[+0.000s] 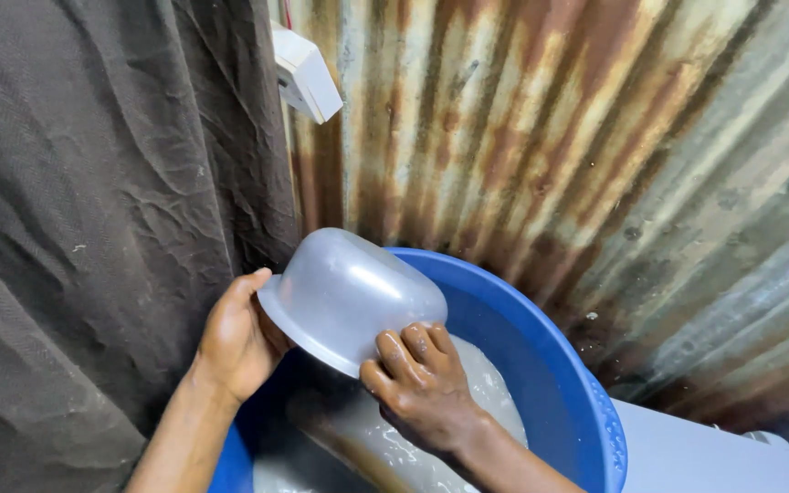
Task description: The person washes a white plastic bowl and a wooden spoon in a blue basin filled with soapy water. They use a purple sponge to scrub the inside and outside of the bowl, then rinse it. Afterward, they scrub the wooden spoon with the sponge and rinse it as well.
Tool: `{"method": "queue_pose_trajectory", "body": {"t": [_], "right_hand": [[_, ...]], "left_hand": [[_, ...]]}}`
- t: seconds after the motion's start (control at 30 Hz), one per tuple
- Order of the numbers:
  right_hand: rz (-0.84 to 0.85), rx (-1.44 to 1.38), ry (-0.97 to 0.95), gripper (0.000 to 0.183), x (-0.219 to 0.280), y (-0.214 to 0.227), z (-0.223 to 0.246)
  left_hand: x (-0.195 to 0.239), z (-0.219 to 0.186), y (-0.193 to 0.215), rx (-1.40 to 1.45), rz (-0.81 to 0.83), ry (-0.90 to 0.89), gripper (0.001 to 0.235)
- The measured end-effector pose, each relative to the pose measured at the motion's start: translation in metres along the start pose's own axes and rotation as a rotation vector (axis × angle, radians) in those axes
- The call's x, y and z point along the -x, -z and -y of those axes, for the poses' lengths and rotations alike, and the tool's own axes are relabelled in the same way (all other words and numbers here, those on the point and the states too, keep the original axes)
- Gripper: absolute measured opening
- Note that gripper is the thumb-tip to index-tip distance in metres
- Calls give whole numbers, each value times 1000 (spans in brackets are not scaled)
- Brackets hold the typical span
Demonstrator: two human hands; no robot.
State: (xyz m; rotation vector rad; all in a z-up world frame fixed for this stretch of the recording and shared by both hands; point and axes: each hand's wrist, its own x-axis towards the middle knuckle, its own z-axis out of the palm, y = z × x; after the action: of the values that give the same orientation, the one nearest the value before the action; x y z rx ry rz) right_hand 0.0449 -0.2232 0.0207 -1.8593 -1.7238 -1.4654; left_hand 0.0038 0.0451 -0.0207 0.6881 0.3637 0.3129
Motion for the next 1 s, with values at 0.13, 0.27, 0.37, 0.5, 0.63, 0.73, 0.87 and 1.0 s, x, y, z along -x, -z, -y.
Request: {"method": "queue_pose_trajectory", "body": {"t": [0.13,0.27,0.37,0.5,0.63,0.73,0.87,1.0], "right_hand": [[95,-63,10,16,12,11,10],[138,-387,-154,38,16,34,5],[341,-373,-473,29,59,8,-24],[1319,-355,-874,40,113,-30,-57],[1656,-524,-1002,84,73,-31,-24],[1739,-480,-802,67,88,-44,6],[1836,-547,-593,48,101,-57,32],[1608,-545,-575,50,100,-77,46]], "left_hand": [[1,1,-6,-18,64,-11,17],[3,7,-6,-147,75,-112,16],[10,0,-21,-274,107,-136,19],[17,-11,-49,-588,229,-173,32],[3,8,-71,-734,283,-219,34],[-7,29,-73,-935,280,-254,30],[-5,21,-68,-1148,270,-286,30],[-11,22,-55,-1351,117,-390,30]]}}
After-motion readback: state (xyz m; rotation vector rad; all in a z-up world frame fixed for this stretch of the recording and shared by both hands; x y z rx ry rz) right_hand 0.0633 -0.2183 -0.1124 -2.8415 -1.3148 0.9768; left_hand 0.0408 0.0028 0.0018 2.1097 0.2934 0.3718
